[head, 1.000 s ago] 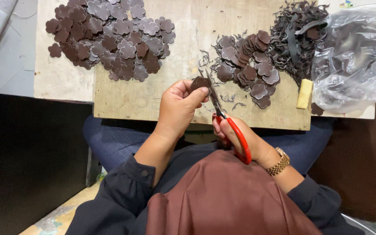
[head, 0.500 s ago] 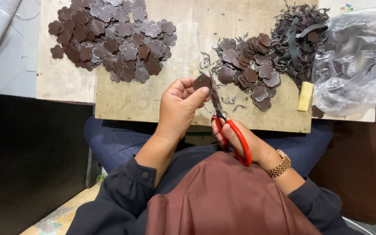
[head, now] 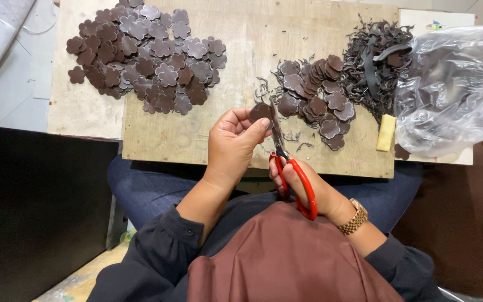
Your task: The person uses red-handled scissors to trim the edges of small, dark brown, flower-shaped felt pieces. They hold each piece in their left hand and carefully cut around the perimeter with the scissors in their right hand, then place the trimmed piece onto a growing pile on the left side of the wooden board.
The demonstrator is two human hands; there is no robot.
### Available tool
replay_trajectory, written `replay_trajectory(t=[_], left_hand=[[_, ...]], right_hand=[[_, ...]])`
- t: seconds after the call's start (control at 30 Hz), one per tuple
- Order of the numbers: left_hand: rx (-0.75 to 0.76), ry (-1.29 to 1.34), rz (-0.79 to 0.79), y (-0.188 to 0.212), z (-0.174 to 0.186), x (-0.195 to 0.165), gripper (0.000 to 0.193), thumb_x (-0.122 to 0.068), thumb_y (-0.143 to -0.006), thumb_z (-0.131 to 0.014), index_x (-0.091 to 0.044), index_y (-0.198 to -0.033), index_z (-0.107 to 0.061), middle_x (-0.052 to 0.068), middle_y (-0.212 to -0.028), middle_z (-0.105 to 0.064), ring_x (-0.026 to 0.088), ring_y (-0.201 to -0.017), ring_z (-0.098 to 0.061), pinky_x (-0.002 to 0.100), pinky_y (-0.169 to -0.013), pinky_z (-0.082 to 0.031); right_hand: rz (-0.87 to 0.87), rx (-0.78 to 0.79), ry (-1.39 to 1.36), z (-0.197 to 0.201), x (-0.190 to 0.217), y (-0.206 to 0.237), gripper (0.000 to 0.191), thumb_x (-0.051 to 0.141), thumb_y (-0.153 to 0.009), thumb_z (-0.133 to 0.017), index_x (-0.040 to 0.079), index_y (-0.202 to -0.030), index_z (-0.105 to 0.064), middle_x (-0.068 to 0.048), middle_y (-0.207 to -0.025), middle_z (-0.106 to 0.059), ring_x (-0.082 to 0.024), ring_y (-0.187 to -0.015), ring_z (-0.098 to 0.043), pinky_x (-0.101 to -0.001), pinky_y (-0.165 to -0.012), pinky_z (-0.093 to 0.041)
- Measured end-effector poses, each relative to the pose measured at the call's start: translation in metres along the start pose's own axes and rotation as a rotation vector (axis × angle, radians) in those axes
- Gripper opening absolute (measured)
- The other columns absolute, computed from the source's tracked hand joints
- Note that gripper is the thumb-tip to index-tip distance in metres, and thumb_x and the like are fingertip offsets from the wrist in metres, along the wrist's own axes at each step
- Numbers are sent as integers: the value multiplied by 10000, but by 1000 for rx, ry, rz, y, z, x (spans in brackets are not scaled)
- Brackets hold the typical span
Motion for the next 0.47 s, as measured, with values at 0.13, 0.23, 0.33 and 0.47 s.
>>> replay_trajectory(t=[0.13, 0.23, 0.33, 0.47], left_hand=[[-10, 3, 12, 1, -1, 1, 193, -32, -946, -709, 34, -1103, -618, 93, -979, -731, 114, -837, -708, 259, -777, -609], [-17, 35, 10, 2, -4, 0, 192, -25, -944, -706, 34, -1104, -617, 87, -980, -729, 112, -844, -707, 263, -788, -616], [-16, 52, 12, 4, -5, 0, 196, -18, -941, -710, 36, -1105, -617, 90, -978, -729, 115, -836, -703, 267, -783, -613], [-3, 43, 16, 2, -6, -1, 192, -16, -952, -713, 38, -1107, -613, 102, -978, -725, 132, -825, -702, 269, -772, -601]], right_hand=[[-9, 1, -29, 0, -2, 0, 572, 650, -979, -479, 81, -1023, -520, 27, -774, -465, -84, -660, -409, -234, -593, -389], [37, -15, -16, 0, -3, 0, 576, 655, -991, -493, 79, -999, -511, 35, -788, -458, -81, -674, -406, -233, -602, -388], [54, -5, -71, 2, -5, 0, 578, 652, -991, -534, 75, -995, -503, 35, -791, -441, -82, -682, -387, -234, -610, -368], [30, 11, -90, 2, -7, 2, 614, 687, -953, -564, 78, -1007, -502, 40, -799, -435, -75, -695, -387, -229, -619, -372]])
Point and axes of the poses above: each hand's wrist, its own y-axis away from the middle knuckle, its own z-axis out of the back of the hand, x = y × z, the point moved 2 cm from there along -y, towards the middle knuckle
